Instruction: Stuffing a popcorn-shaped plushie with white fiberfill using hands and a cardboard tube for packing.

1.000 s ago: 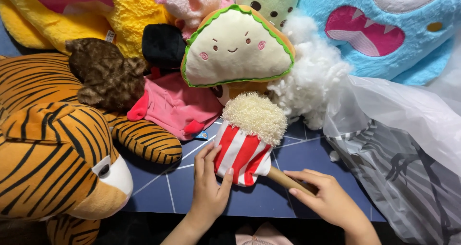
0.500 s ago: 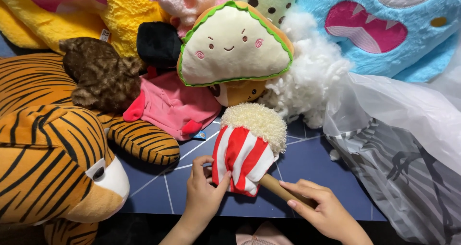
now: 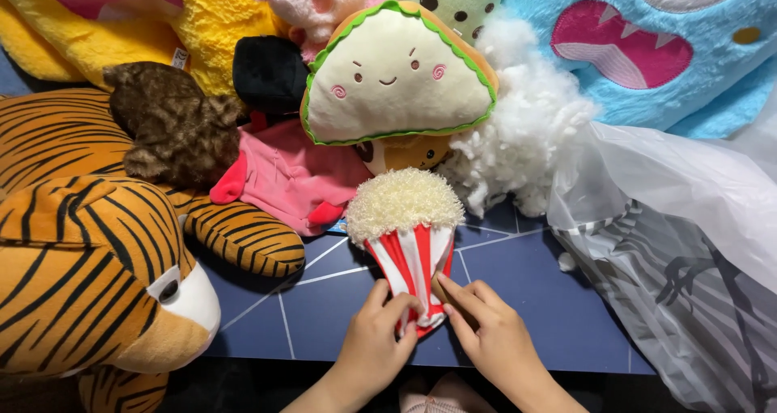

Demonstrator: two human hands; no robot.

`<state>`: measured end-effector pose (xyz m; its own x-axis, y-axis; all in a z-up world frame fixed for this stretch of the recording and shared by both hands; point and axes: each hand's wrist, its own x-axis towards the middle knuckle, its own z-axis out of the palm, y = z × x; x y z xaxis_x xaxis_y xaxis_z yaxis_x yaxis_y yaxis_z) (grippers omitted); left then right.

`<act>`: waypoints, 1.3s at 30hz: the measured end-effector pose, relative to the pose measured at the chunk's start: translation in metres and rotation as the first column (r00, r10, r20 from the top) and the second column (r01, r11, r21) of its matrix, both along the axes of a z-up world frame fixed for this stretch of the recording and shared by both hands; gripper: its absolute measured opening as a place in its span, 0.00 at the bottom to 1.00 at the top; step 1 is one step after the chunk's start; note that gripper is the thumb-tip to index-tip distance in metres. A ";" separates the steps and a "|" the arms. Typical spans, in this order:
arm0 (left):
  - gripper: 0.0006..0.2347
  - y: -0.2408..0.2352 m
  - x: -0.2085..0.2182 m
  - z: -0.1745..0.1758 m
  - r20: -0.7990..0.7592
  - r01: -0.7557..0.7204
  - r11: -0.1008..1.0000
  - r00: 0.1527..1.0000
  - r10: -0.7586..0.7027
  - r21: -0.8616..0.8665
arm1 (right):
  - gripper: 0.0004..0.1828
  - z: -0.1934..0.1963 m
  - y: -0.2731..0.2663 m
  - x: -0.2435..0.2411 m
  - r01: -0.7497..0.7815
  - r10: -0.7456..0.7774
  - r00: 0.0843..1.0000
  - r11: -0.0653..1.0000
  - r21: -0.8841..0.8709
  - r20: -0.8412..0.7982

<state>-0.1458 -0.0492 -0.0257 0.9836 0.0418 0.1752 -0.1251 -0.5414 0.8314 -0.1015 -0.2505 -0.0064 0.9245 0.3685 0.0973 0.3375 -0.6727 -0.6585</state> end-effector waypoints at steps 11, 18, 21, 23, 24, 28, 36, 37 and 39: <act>0.13 0.007 0.006 0.013 0.111 -0.074 0.988 0.990 0.090 -0.138 | 0.25 0.031 -0.048 0.013 -0.106 0.113 0.973 0.993 0.045 -0.203; 0.20 0.002 0.008 -0.005 0.144 -0.083 0.991 0.985 0.098 -0.106 | 0.24 0.027 -0.068 0.014 -0.114 0.165 0.955 0.971 0.210 -0.245; 0.08 0.000 0.014 0.004 0.062 0.000 0.999 0.998 0.003 -0.048 | 0.23 0.019 -0.041 0.009 -0.155 0.199 0.969 0.951 0.267 -0.149; 0.07 0.002 0.017 0.004 0.050 0.052 0.998 0.998 -0.049 -0.045 | 0.24 0.014 -0.024 0.004 -0.179 0.166 0.982 0.968 0.177 0.089; 0.07 0.004 0.020 0.005 0.048 0.056 0.997 0.997 -0.054 -0.047 | 0.24 0.012 -0.017 0.002 -0.175 0.161 0.983 0.969 0.176 0.088; 0.08 0.004 0.027 0.011 0.061 0.203 0.976 0.976 -0.208 0.074 | 0.27 0.012 0.005 0.006 -0.035 0.030 0.985 0.999 0.028 0.170; 0.07 -0.013 0.031 0.019 0.149 0.317 0.927 0.926 -0.348 0.198 | 0.29 0.007 0.006 0.025 0.028 -0.018 0.994 0.996 -0.088 0.104; 0.06 -0.011 0.032 0.029 0.105 0.342 0.923 0.926 -0.363 0.178 | 0.27 0.013 0.000 0.025 -0.022 0.025 0.995 0.999 -0.036 0.092; 0.06 -0.002 0.034 0.057 0.057 0.368 0.916 0.923 -0.381 0.157 | 0.25 0.026 -0.016 0.022 -0.068 0.066 0.995 0.998 0.019 0.078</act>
<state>-0.1120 -0.0511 0.0312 0.9037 -0.3580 0.2349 -0.4077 -0.5518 0.7275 -0.0795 -0.2663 0.0193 0.8872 0.4263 0.1766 0.4320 -0.6328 -0.6427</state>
